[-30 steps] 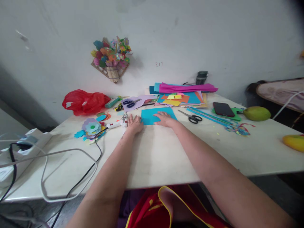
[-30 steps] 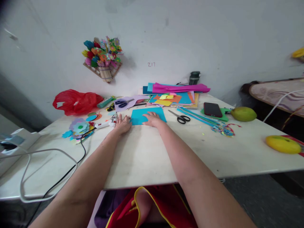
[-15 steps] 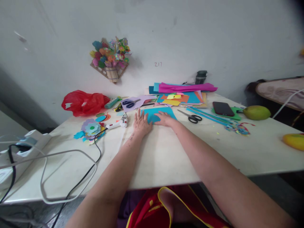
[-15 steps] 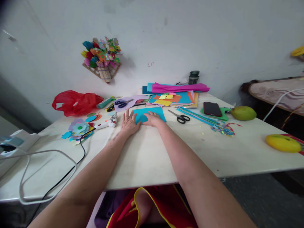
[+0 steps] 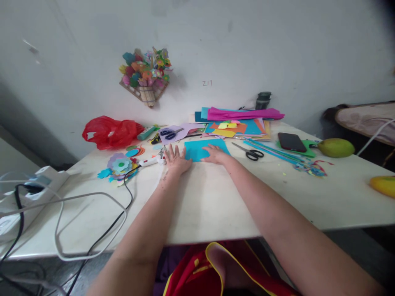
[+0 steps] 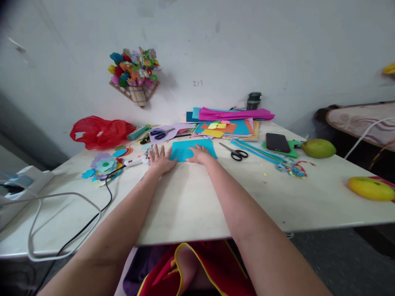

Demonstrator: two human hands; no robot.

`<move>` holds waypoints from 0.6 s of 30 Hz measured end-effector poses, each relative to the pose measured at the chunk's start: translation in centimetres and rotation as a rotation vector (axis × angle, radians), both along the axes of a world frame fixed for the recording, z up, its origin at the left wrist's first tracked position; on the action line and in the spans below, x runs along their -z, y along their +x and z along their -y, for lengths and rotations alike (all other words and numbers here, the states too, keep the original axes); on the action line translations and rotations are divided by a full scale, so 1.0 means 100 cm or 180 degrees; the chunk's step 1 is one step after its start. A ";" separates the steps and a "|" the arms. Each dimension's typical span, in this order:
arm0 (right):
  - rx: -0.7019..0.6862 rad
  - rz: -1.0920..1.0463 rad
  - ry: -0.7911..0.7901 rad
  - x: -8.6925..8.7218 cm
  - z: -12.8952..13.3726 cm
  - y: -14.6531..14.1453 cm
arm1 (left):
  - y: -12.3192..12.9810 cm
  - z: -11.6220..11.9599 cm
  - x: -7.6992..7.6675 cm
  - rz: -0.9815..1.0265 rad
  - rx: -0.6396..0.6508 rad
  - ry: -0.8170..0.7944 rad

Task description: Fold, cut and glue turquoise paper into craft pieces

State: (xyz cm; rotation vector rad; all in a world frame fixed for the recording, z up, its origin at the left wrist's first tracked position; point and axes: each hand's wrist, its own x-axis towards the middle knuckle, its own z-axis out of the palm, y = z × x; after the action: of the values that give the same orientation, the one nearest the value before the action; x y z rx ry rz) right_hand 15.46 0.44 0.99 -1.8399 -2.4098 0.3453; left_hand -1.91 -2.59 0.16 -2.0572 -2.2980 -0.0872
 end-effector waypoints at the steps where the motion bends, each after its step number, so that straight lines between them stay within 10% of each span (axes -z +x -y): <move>1: 0.0009 0.0000 -0.0020 0.000 0.000 0.000 | -0.003 0.000 -0.001 -0.0045 -0.0008 0.0016; 18: 0.0057 -0.0043 -0.0035 -0.001 0.000 0.000 | -0.008 0.009 -0.006 -0.0276 0.0202 0.0900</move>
State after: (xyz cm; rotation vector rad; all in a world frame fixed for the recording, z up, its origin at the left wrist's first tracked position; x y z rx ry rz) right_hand 15.46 0.41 1.10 -1.8563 -2.3858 0.3692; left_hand -2.69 -3.49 0.78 -1.9495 -2.0359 -0.3009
